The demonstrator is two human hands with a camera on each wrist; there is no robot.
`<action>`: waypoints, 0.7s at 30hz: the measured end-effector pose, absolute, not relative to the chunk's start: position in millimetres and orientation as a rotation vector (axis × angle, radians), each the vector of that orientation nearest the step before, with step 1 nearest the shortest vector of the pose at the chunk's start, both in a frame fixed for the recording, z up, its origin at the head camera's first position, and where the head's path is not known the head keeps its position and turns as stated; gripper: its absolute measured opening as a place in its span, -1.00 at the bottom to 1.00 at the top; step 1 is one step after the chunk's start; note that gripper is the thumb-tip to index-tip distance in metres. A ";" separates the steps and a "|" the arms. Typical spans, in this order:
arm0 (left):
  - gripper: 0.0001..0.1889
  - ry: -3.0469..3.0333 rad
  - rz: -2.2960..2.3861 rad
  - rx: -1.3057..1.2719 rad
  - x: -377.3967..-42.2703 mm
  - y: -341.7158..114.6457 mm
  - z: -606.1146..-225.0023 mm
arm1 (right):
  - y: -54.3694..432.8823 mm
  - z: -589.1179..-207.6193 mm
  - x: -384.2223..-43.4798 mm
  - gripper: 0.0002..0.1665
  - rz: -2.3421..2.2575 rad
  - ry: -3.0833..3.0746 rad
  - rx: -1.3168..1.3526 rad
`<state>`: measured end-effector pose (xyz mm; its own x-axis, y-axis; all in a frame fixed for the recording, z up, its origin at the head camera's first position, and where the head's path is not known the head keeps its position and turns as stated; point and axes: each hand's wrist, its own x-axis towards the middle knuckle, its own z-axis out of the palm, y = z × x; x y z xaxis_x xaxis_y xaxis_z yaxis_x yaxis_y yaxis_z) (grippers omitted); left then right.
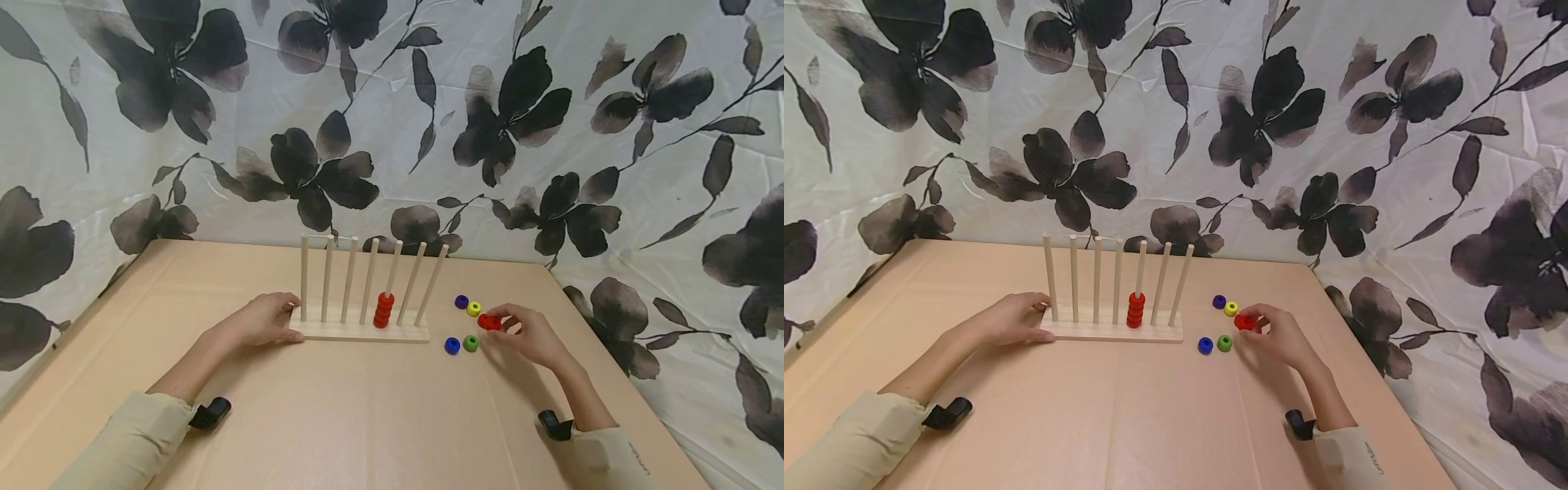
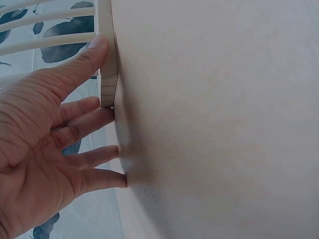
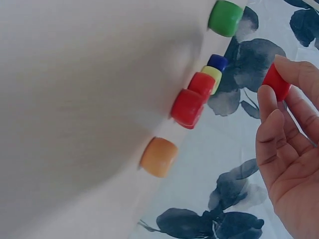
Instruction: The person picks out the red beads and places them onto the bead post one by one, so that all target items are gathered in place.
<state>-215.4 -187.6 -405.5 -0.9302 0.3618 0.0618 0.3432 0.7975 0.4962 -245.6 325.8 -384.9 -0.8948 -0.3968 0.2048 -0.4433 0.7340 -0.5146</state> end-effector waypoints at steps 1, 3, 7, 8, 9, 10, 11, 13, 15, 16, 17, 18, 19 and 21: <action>-0.28 2.945 0.799 0.578 -215.4 -187.6 -405.6 | 324.9 -383.6 -245.1 -0.59 0.880 -2.850 0.685; -0.28 2.946 0.796 0.579 -215.3 -187.6 -405.8 | 323.5 -381.0 -244.4 -0.57 0.890 -2.848 0.679; -0.29 2.946 0.797 0.588 -214.9 -187.6 -405.4 | 320.0 -375.3 -243.9 -0.57 0.922 -2.830 0.675; -0.29 2.946 0.799 0.591 -214.6 -187.5 -405.0 | 319.0 -373.9 -244.0 -0.58 0.927 -2.823 0.675; -0.29 2.946 0.801 0.593 -214.4 -187.4 -404.6 | 317.9 -372.5 -244.1 -0.58 0.931 -2.816 0.677; -0.29 2.946 0.802 0.595 -214.1 -187.3 -404.3 | 316.8 -371.1 -244.2 -0.58 0.932 -2.809 0.679; -0.30 2.946 0.804 0.594 -214.0 -187.2 -404.1 | 315.7 -369.7 -244.4 -0.58 0.935 -2.803 0.680; -0.29 2.944 0.805 0.589 -213.6 -187.2 -403.7 | 313.4 -366.6 -244.5 -0.58 0.939 -2.789 0.682; -0.28 2.944 0.807 0.584 -213.4 -187.2 -403.6 | 310.7 -363.4 -244.6 -0.57 0.941 -2.780 0.680; -0.28 2.943 0.808 0.581 -213.5 -187.2 -403.7 | 309.7 -361.9 -244.5 -0.57 0.938 -2.777 0.679; -0.28 2.943 0.809 0.579 -213.5 -187.2 -403.9 | 308.6 -360.5 -244.3 -0.57 0.938 -2.775 0.678; -0.28 2.942 0.811 0.579 -213.5 -187.2 -403.9 | 307.6 -359.2 -244.2 -0.56 0.938 -2.774 0.677; -0.27 2.942 0.812 0.579 -213.5 -187.2 -404.0 | 306.7 -358.0 -244.0 -0.56 0.934 -2.775 0.677; -0.27 2.941 0.813 0.581 -213.8 -187.1 -404.5 | 305.1 -355.9 -243.5 -0.55 0.930 -2.776 0.681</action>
<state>-213.8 -187.1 -404.5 -0.9294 0.3633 0.0646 0.3449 0.7932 0.5018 -243.5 305.1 -355.9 -0.8886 -0.3746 0.2647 -0.4584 0.7074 -0.5380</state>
